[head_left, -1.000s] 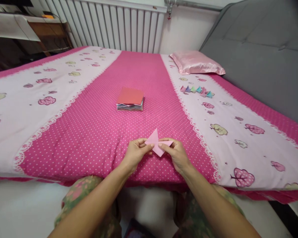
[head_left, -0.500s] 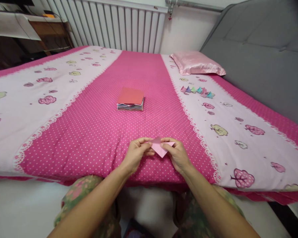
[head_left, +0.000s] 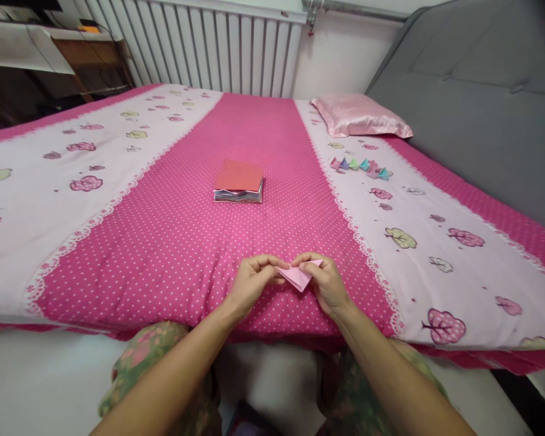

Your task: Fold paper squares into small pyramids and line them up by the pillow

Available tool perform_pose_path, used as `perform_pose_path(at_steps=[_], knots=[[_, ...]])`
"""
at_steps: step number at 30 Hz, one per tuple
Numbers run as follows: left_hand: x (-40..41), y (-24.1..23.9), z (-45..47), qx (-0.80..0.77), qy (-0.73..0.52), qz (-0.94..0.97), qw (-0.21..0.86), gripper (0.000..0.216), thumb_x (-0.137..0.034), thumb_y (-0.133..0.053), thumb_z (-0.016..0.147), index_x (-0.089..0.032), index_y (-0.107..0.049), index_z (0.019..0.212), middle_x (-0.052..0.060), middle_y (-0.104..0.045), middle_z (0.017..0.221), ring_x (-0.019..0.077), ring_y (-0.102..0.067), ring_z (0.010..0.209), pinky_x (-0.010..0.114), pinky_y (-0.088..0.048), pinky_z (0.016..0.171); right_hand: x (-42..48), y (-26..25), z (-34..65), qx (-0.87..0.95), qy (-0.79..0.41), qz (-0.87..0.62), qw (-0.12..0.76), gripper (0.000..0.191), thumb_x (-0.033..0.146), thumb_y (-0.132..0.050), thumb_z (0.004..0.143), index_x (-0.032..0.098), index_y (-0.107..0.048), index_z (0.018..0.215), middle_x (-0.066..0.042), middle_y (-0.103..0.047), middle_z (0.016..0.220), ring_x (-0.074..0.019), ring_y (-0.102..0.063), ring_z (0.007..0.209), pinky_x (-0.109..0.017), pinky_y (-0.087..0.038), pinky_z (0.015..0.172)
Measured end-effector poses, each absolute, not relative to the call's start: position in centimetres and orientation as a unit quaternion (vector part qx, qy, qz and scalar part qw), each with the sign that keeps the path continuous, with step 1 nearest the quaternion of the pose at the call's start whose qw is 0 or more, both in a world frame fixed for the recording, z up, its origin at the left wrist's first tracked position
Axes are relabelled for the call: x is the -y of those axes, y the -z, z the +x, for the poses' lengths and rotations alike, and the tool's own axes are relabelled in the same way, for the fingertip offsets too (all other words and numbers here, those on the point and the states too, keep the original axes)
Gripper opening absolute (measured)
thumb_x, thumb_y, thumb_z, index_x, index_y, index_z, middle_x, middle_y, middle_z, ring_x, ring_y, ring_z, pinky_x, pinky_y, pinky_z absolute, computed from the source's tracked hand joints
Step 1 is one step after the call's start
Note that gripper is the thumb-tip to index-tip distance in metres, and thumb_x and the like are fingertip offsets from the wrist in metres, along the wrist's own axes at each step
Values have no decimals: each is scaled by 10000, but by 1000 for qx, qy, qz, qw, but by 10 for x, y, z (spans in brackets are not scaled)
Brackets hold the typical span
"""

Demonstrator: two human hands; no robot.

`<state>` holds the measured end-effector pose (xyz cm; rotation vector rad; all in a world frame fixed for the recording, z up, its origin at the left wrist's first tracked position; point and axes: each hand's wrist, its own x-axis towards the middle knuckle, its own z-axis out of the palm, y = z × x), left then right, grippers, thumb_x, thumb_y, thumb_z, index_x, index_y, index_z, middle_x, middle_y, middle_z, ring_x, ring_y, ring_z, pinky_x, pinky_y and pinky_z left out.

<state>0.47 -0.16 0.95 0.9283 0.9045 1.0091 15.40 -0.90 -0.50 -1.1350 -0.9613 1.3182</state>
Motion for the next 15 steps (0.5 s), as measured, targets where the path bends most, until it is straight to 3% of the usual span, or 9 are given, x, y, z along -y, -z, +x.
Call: perform_pose_path(at_steps=[9, 15], knots=[[0, -2, 2, -390, -480, 489, 614, 162, -266, -740, 630, -143, -666, 706, 45, -697, 691, 131, -632, 618, 235, -506, 618, 11, 5, 154, 476, -532, -457, 531, 273, 296, -761, 601, 202, -619, 814, 10, -605, 745, -124, -542, 637, -233, -424, 572], [0, -6, 0, -394, -476, 465, 634, 410, -245, -752, 631, -156, -643, 1016, 42, -712, 728, 127, -642, 618, 212, -497, 581, 9, 5, 157, 485, -510, -460, 541, 358, 298, -776, 594, 206, -587, 883, 15, -583, 784, -118, -544, 660, -229, -430, 587]])
